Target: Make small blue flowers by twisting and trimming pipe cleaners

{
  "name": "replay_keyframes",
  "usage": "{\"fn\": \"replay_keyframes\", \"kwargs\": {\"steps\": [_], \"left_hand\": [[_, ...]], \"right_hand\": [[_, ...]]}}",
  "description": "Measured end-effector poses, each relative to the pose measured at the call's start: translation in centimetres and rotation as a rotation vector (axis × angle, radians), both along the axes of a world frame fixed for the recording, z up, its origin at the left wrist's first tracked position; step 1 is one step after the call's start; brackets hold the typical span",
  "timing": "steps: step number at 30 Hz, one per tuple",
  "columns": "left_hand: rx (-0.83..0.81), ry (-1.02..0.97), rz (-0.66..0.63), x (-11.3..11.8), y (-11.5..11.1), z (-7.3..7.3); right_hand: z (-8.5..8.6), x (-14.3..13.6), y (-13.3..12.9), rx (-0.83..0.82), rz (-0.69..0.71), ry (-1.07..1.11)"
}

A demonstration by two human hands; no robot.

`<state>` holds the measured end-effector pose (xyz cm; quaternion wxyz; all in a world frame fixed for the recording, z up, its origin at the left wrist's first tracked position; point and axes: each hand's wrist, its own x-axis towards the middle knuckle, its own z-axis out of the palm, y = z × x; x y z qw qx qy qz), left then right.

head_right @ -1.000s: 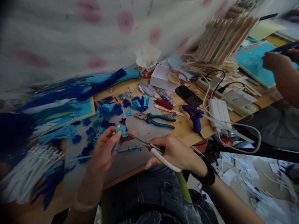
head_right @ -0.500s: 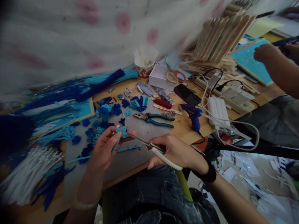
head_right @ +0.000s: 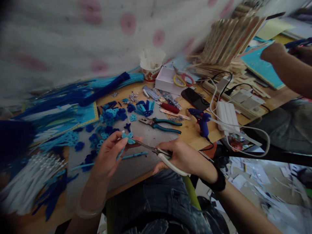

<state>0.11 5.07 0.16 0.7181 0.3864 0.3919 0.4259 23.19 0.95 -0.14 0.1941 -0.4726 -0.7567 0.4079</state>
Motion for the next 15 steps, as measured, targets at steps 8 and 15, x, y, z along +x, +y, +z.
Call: {"fn": "replay_keyframes", "kwargs": {"steps": [8,15], "left_hand": [[-0.058,-0.043,0.292,0.4,0.2,-1.4],[-0.073,-0.019,0.512,1.4,-0.4,-2.6]], "right_hand": [[-0.4,0.5,-0.1,-0.092,-0.103,0.089],[-1.4,-3.8,1.9,-0.122,-0.588,0.596]]}}
